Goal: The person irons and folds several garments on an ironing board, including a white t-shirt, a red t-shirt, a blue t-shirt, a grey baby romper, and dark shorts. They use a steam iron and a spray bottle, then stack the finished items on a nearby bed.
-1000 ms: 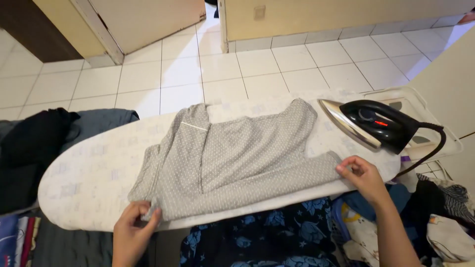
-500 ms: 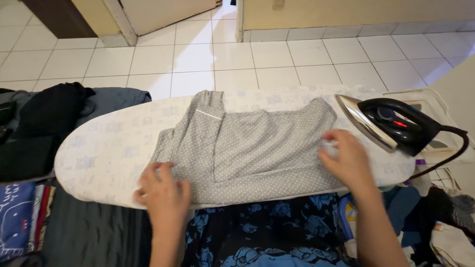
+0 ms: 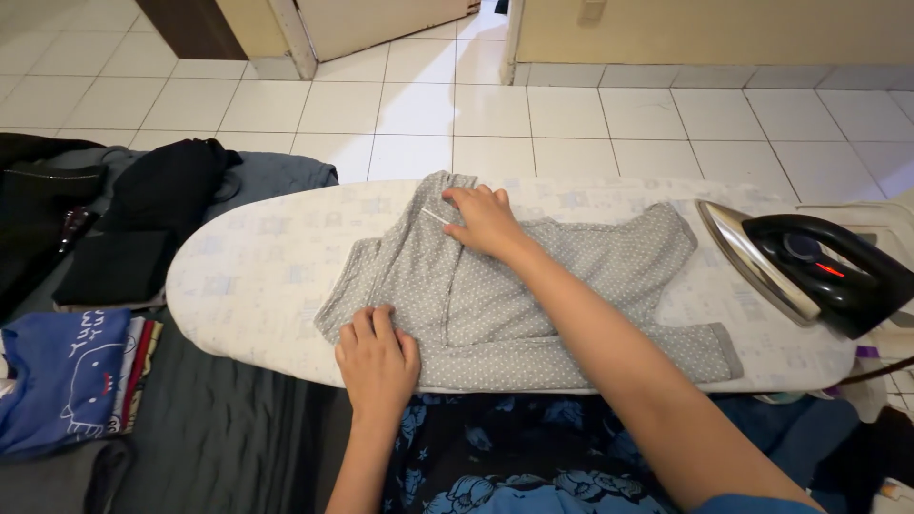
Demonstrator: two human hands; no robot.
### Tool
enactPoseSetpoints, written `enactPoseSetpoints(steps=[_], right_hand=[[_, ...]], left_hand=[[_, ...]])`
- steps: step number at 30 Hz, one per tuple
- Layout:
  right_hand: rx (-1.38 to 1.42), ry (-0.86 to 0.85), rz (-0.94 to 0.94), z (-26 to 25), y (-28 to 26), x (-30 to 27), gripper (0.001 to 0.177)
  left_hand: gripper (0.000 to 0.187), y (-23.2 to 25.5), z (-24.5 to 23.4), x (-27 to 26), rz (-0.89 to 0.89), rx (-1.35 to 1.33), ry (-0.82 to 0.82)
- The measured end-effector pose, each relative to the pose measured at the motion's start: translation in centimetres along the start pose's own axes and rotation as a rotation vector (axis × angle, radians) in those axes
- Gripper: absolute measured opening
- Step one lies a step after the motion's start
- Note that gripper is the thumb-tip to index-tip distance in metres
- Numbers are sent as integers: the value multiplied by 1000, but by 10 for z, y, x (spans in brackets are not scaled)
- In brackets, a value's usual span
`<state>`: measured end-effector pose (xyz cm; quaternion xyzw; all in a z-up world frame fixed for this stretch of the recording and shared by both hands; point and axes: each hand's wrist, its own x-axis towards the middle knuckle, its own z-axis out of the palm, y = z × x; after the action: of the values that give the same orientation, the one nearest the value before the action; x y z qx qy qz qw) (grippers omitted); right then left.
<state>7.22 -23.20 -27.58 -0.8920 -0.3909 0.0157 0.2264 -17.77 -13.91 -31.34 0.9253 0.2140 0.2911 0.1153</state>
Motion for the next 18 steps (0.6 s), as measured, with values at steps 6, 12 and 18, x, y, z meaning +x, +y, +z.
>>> enactPoseSetpoints(steps=[6,12,18], right_hand=[[176,56,-136,-40,13,-43,16],[50,-209,-249,-90,41,-168,40],[174,-54,149,-108,95,-181,49]], left_hand=[[53,-9,-17,5,-4,-320,56],[36,-18,-49,9,-288,-595,58],[52,-4,-25,80,-176,-720,-155]])
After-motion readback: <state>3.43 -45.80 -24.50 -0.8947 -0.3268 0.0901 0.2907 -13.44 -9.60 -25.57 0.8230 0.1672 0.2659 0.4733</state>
